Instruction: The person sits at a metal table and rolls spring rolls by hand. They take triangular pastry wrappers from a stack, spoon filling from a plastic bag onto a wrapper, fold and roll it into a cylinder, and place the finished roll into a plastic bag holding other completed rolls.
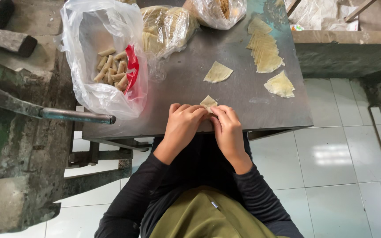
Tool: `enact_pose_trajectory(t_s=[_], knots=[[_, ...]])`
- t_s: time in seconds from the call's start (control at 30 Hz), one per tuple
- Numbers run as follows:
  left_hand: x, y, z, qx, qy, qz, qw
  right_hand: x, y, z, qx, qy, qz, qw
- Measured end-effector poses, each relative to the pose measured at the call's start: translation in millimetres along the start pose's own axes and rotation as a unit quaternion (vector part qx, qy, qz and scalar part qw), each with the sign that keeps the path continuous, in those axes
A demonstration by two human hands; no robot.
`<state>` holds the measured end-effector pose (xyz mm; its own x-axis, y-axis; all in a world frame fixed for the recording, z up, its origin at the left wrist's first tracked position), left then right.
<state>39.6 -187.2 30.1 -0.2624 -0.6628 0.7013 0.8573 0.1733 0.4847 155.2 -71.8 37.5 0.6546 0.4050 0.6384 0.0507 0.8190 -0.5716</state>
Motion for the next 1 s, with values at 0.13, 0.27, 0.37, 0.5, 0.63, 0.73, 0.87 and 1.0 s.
enact_pose_trajectory(t_s=[0.13,0.27,0.37,0.5,0.63,0.73,0.87,1.0], knots=[[-8.3,-1.9,2.8,0.006,0.036,0.002,0.999,-1.4,5.6,4.9,0.039,-0.011,-0.019,0.999],[-18.2,-7.7,10.9,0.059,0.025,0.025,0.998,-2.3,19.8,13.9,0.039,-0.047,-0.025,0.998],[-24.6,-13.0,16.1,0.033,-0.006,0.053,0.998,-5.1,35.2,28.8,0.042,-0.085,-0.072,0.993],[-28.9,-20.5,31.5,0.071,-0.041,0.059,0.995,-11.5,59.4,72.4,-0.061,-0.237,-0.125,0.961],[-23.7,-38.0,59.4,0.183,-0.117,-0.058,0.974,-22.6,75.2,121.9,-0.112,-0.383,-0.119,0.909],[-22.3,-45.2,62.9,0.173,-0.142,-0.083,0.971,-20.4,80.9,123.4,-0.099,-0.409,-0.083,0.903],[-30.2,-41.6,44.1,0.07,-0.051,0.017,0.996,-5.3,78.0,76.9,0.002,-0.249,-0.029,0.968],[-36.1,-39.8,31.1,-0.02,0.005,0.042,0.999,-3.3,67.0,40.8,0.094,-0.092,-0.031,0.991]])
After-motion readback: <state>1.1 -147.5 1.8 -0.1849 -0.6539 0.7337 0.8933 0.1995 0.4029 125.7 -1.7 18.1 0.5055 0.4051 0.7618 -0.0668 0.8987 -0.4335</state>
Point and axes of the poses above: each hand's wrist, its own z-axis towards the middle knuckle, its own x-axis out of the back of the hand, y = z × x, the point moved 1 cm from there along z, towards the middle knuckle, and after that the axes turned 2 degrees about -y, right-handed, at the moved point
